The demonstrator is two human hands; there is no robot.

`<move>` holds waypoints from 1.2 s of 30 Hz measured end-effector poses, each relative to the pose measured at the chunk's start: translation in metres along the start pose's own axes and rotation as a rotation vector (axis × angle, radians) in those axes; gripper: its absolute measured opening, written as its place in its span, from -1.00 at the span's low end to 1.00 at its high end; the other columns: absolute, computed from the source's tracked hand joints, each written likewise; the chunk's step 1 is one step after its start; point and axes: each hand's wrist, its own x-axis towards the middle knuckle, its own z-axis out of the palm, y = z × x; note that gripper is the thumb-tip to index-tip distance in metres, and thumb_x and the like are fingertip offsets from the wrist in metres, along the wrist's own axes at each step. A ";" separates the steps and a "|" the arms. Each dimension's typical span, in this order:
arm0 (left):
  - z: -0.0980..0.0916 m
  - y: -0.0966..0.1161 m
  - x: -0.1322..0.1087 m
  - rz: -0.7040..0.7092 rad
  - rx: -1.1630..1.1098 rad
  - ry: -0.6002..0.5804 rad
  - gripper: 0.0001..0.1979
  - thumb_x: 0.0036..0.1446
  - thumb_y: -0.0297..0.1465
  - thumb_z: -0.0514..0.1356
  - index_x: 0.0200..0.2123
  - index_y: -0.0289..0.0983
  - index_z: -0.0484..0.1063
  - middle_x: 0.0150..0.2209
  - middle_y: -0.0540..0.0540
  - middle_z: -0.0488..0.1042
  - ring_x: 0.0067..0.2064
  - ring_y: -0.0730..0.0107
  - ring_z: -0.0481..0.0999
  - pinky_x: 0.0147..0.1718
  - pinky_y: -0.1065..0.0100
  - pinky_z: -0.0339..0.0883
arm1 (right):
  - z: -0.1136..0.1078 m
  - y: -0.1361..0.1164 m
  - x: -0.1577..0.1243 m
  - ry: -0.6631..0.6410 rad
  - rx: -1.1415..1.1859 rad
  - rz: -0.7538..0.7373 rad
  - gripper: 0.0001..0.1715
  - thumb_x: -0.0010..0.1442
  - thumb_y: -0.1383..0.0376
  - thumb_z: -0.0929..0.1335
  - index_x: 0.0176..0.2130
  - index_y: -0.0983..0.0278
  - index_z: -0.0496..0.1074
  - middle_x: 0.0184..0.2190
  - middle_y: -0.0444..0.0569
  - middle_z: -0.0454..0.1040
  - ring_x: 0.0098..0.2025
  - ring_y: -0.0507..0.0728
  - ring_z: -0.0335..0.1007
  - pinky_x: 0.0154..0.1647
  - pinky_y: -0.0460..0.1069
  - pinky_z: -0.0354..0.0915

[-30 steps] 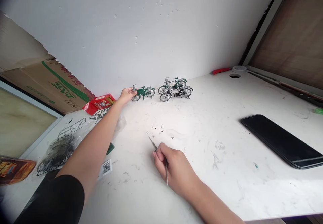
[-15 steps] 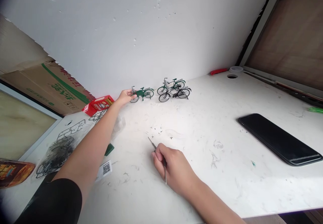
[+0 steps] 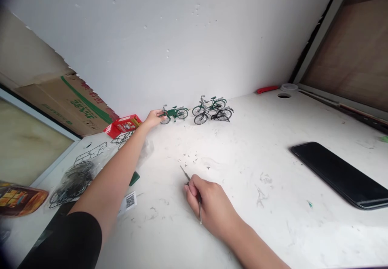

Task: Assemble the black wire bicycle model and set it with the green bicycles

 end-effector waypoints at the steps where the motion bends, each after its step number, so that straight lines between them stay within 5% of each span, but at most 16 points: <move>1: 0.000 0.002 -0.001 -0.002 0.008 -0.003 -0.58 -0.18 -0.47 0.50 -0.16 -0.36 0.59 0.02 -0.34 0.65 0.16 -0.06 0.58 0.22 0.03 0.37 | 0.000 0.000 0.000 -0.003 0.007 0.007 -0.59 0.47 0.12 0.24 -0.37 0.15 -0.02 -0.54 -0.26 0.08 -0.49 0.02 -0.18 -0.47 -0.05 -0.08; 8: -0.009 0.004 -0.009 -0.008 0.083 0.020 -0.41 -0.18 -0.51 0.51 0.01 -0.36 0.55 0.16 -0.40 0.57 0.24 -0.01 0.53 0.27 0.04 0.33 | 0.001 0.001 0.000 0.023 0.015 -0.028 -0.57 0.49 0.11 0.22 -0.37 0.15 -0.03 -0.56 -0.26 0.05 -0.49 0.02 -0.17 -0.46 -0.04 -0.05; 14: -0.041 0.017 -0.042 -0.011 0.249 0.097 -0.50 -0.04 -0.51 0.42 0.03 -0.36 0.52 0.19 -0.41 0.52 0.23 -0.04 0.51 0.28 -0.02 0.29 | -0.002 0.001 -0.001 0.072 -0.061 -0.055 -0.53 0.53 -0.01 0.18 -0.37 0.16 0.05 -0.52 -0.22 0.11 -0.49 0.04 -0.06 -0.47 -0.03 -0.03; 22: -0.107 0.064 -0.170 0.232 0.772 0.157 -0.68 0.23 -0.34 0.23 0.05 -0.21 0.55 0.11 -0.21 0.57 0.20 0.02 0.49 0.26 0.03 0.31 | -0.003 -0.008 -0.001 0.142 -0.140 -0.151 -0.48 0.53 -0.07 0.11 -0.38 0.15 0.08 -0.52 -0.18 0.21 -0.49 0.08 0.10 -0.41 -0.01 0.07; 28: -0.148 0.075 -0.295 0.156 0.867 0.155 -0.78 0.26 -0.29 0.19 -0.15 -0.19 0.62 -0.07 -0.12 0.67 0.00 0.07 0.61 0.10 0.11 0.41 | 0.000 -0.008 0.000 0.161 -0.202 -0.191 -0.46 0.51 -0.10 0.15 -0.39 0.16 0.12 -0.54 -0.17 0.22 -0.48 0.09 0.12 -0.41 -0.02 0.10; 32: -0.151 0.064 -0.348 0.059 0.890 0.127 -0.80 0.22 -0.31 0.22 -0.19 -0.22 0.62 -0.17 -0.14 0.68 -0.16 0.12 0.63 -0.08 0.18 0.47 | 0.002 -0.004 0.001 0.175 -0.248 -0.205 -0.44 0.49 -0.12 0.18 -0.41 0.16 0.11 -0.54 -0.18 0.19 -0.49 0.08 0.08 -0.43 -0.02 0.08; 36: -0.126 0.049 -0.355 0.051 0.840 0.066 -0.74 0.19 -0.24 0.31 -0.11 -0.23 0.63 -0.08 -0.19 0.66 -0.06 0.06 0.63 0.00 0.16 0.45 | 0.004 -0.001 0.002 0.188 -0.273 -0.202 -0.44 0.47 -0.13 0.20 -0.41 0.16 0.11 -0.55 -0.19 0.17 -0.49 0.08 0.05 -0.44 -0.02 0.07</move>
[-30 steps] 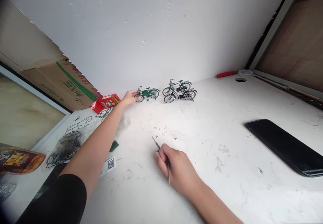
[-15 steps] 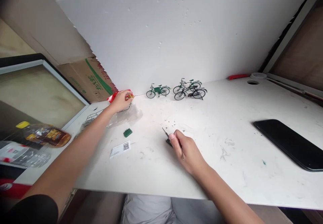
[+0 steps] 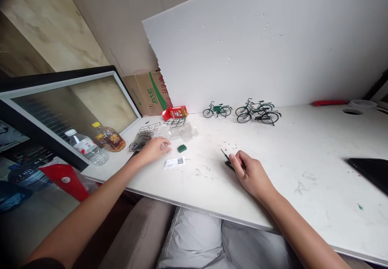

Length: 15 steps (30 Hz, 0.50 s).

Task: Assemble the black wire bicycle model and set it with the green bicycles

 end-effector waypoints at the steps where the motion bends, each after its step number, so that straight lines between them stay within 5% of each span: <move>1: 0.008 0.004 0.004 0.011 -0.013 -0.017 -0.69 0.18 -0.21 0.34 -0.07 -0.23 0.63 -0.05 -0.21 0.65 -0.03 0.02 0.63 0.02 0.16 0.45 | 0.000 0.000 0.000 0.006 -0.001 0.000 -0.45 0.47 -0.13 0.21 -0.41 0.15 0.10 -0.55 -0.20 0.16 -0.49 0.08 0.04 -0.44 -0.03 0.07; 7: 0.046 0.027 0.039 0.055 0.025 -0.147 -0.60 0.13 -0.18 0.39 0.01 -0.20 0.64 0.03 -0.28 0.60 0.02 -0.07 0.61 0.03 0.14 0.44 | 0.000 0.000 -0.002 0.048 0.034 -0.008 -0.46 0.46 -0.10 0.23 -0.41 0.15 0.08 -0.55 -0.21 0.12 -0.48 0.07 -0.01 -0.45 -0.03 0.05; 15: 0.040 0.040 0.066 0.144 0.097 -0.309 -0.72 0.23 -0.37 0.18 -0.08 -0.21 0.65 -0.03 -0.25 0.63 -0.01 0.00 0.62 0.04 0.16 0.44 | 0.000 0.002 -0.004 -0.024 0.132 -0.001 -0.51 0.49 -0.01 0.21 -0.39 0.16 0.02 -0.52 -0.24 0.07 -0.46 0.04 -0.09 -0.41 -0.04 -0.02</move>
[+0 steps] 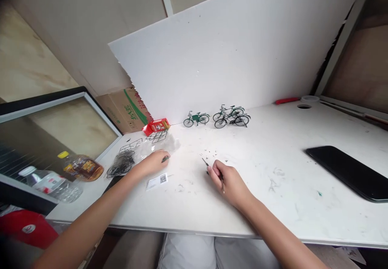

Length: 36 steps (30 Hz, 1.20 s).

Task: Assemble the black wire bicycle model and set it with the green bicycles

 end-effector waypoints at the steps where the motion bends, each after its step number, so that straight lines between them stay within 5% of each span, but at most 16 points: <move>1: -0.003 0.003 0.004 -0.012 -0.005 -0.006 -0.71 0.21 -0.40 0.17 -0.08 -0.22 0.65 -0.02 -0.25 0.63 0.00 -0.01 0.61 0.04 0.15 0.44 | 0.000 0.000 0.000 -0.011 0.012 0.008 -0.52 0.50 0.00 0.21 -0.39 0.16 0.02 -0.52 -0.24 0.06 -0.46 0.04 -0.10 -0.42 -0.04 -0.04; 7: -0.025 0.032 0.053 0.058 -0.246 0.031 -0.68 0.18 -0.28 0.30 0.00 -0.13 0.64 0.06 -0.15 0.64 0.06 0.02 0.62 0.13 0.13 0.44 | 0.000 0.000 -0.001 -0.029 0.110 0.037 -0.51 0.49 0.03 0.21 -0.39 0.16 -0.04 -0.53 -0.26 0.01 -0.47 0.02 -0.14 -0.45 -0.04 -0.10; 13: -0.053 0.094 0.137 0.143 -0.635 0.149 -0.60 0.11 -0.20 0.42 0.02 -0.16 0.60 0.18 -0.19 0.57 0.07 0.08 0.62 0.07 0.15 0.47 | 0.000 0.001 -0.002 -0.045 0.151 0.050 -0.56 0.49 0.07 0.21 -0.38 0.17 0.01 -0.53 -0.24 0.09 -0.49 0.01 -0.11 -0.46 -0.06 -0.07; 19: -0.063 0.156 0.213 0.219 -0.708 0.145 -0.61 0.01 -0.17 0.48 -0.15 -0.26 0.62 -0.14 -0.20 0.64 -0.05 0.13 0.61 -0.02 0.17 0.46 | -0.005 0.000 -0.003 -0.031 0.211 0.052 -0.60 0.46 0.13 0.22 -0.38 0.17 0.02 -0.55 -0.26 0.06 -0.51 0.00 -0.16 -0.48 -0.06 -0.07; 25: -0.066 0.201 0.262 0.207 -0.691 0.254 -0.65 0.17 -0.31 0.39 0.02 -0.25 0.65 -0.19 -0.16 0.61 -0.14 0.20 0.59 -0.04 0.17 0.44 | -0.012 -0.005 -0.003 -0.019 0.260 0.076 -0.62 0.44 0.16 0.22 -0.39 0.17 0.02 -0.57 -0.27 0.07 -0.53 -0.01 -0.18 -0.50 -0.07 -0.08; 30: -0.070 0.222 0.302 0.154 -0.697 0.246 -0.72 0.20 -0.46 0.36 -0.01 -0.35 0.63 -0.17 -0.20 0.61 -0.16 0.21 0.64 0.03 0.14 0.44 | -0.013 -0.004 -0.003 -0.015 0.286 0.075 -0.63 0.43 0.18 0.23 -0.39 0.17 0.02 -0.58 -0.27 0.07 -0.56 -0.03 -0.16 -0.51 -0.07 -0.08; 36: -0.066 0.228 0.335 0.167 -0.678 0.166 -0.59 0.32 -0.52 0.20 0.21 -0.26 0.49 -0.04 -0.16 0.52 -0.25 0.31 0.69 0.12 0.11 0.39 | -0.011 -0.001 -0.003 0.010 0.309 0.070 -0.64 0.42 0.18 0.25 -0.37 0.17 0.03 -0.56 -0.25 0.12 -0.56 -0.03 -0.11 -0.51 -0.08 -0.05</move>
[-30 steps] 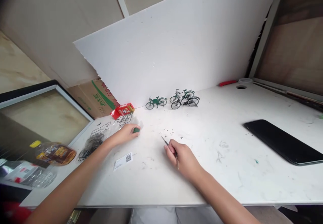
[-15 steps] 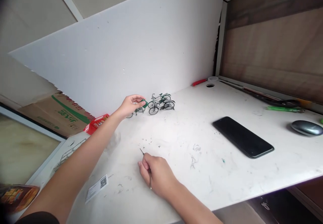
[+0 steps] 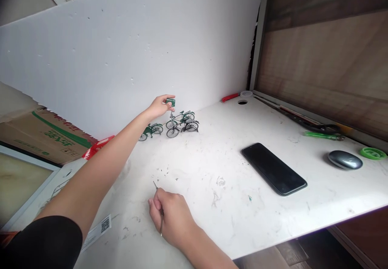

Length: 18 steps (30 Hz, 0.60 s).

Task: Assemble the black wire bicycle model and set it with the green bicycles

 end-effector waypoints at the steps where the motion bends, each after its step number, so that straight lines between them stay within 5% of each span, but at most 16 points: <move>1: 0.002 -0.001 0.004 -0.023 -0.002 -0.016 -0.65 0.33 -0.50 0.20 0.16 -0.28 0.51 -0.04 -0.17 0.53 -0.24 0.29 0.69 0.10 0.11 0.39 | 0.000 0.000 0.000 0.000 0.003 0.004 -0.64 0.42 0.19 0.24 -0.38 0.17 0.03 -0.56 -0.26 0.12 -0.57 -0.03 -0.11 -0.51 -0.08 -0.05; 8: 0.005 -0.007 0.021 0.006 0.205 0.030 -0.79 0.13 -0.38 0.43 -0.19 -0.32 0.56 -0.13 -0.24 0.59 -0.09 0.12 0.60 0.06 0.12 0.39 | -0.001 -0.001 0.000 -0.010 -0.004 0.011 -0.65 0.41 0.21 0.25 -0.38 0.17 0.03 -0.57 -0.27 0.11 -0.58 -0.04 -0.12 -0.51 -0.08 -0.05; 18: 0.017 -0.013 0.028 0.085 0.379 -0.134 -0.77 0.09 -0.32 0.45 -0.21 -0.26 0.57 -0.13 -0.22 0.58 -0.13 0.09 0.54 0.02 0.12 0.40 | -0.001 -0.001 0.000 -0.016 -0.019 0.014 -0.67 0.40 0.23 0.25 -0.38 0.18 0.04 -0.57 -0.27 0.09 -0.58 -0.04 -0.15 -0.52 -0.08 -0.06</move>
